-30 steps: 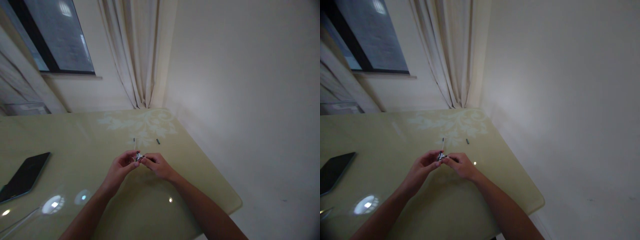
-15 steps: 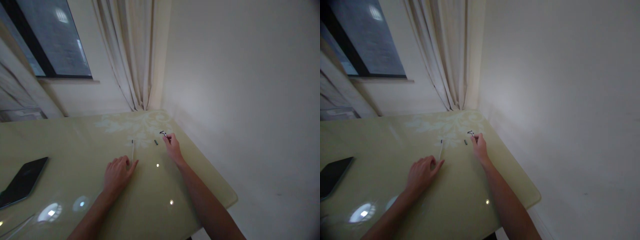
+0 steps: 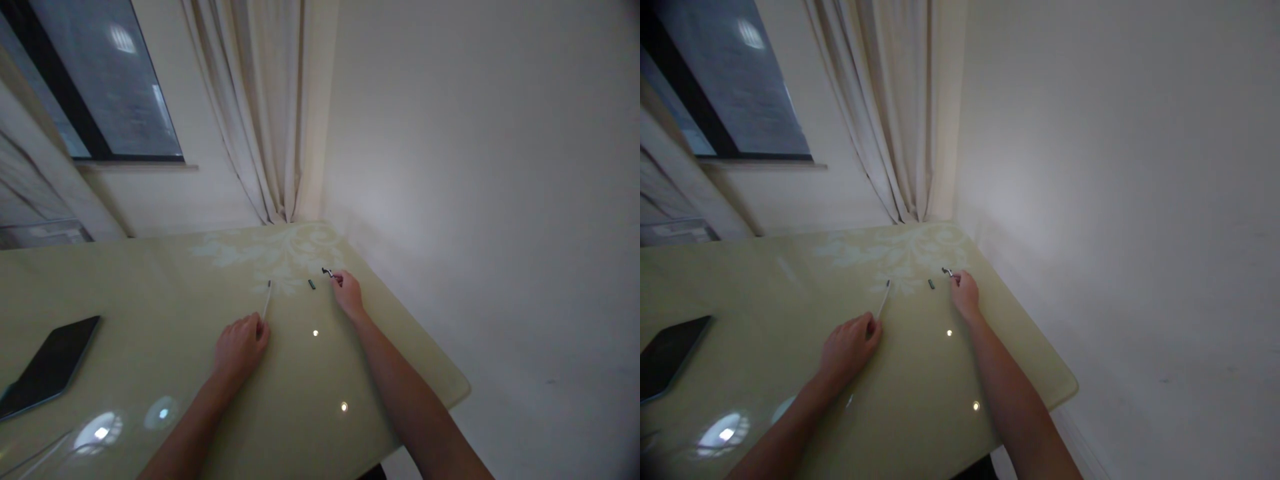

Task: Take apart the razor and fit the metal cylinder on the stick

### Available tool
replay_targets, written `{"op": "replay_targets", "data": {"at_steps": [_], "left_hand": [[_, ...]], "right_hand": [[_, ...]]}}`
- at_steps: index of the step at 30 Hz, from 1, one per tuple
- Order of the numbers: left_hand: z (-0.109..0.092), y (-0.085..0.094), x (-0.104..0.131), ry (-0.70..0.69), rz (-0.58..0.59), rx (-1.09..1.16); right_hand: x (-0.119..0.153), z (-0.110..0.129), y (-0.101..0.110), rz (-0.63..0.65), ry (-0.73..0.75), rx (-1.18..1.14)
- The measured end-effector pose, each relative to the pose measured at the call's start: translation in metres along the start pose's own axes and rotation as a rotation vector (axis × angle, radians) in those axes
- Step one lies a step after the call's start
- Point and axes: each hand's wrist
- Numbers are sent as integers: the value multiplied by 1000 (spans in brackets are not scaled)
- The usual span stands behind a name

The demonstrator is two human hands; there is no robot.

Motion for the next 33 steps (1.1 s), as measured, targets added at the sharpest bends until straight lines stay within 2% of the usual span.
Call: {"op": "replay_targets", "data": {"at_steps": [13, 20, 24, 25, 27, 30, 33], "left_hand": [[-4, 3, -2, 5, 12, 0], [-3, 1, -2, 0, -107, 28], [-9, 4, 1, -16, -210, 45], [-12, 5, 2, -31, -241, 52], [-19, 7, 4, -77, -302, 70], [-32, 9, 5, -152, -363, 92], [-44, 11, 3, -255, -346, 132]], "right_hand": [[3, 11, -5, 2, 15, 115], [7, 17, -3, -45, 26, 155], [20, 32, 5, -54, 121, 51], [26, 37, 6, -12, 149, -26], [42, 48, 5, 174, 166, -215], [66, 64, -5, 468, 85, -454], [82, 76, -15, 665, -20, -629]]}}
Point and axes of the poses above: each hand's wrist, its own x-axis away from the middle knuckle, its own y-axis out of the back of the hand, z = x × y, and after that the axes turned 12 degrees about -y, right-handed
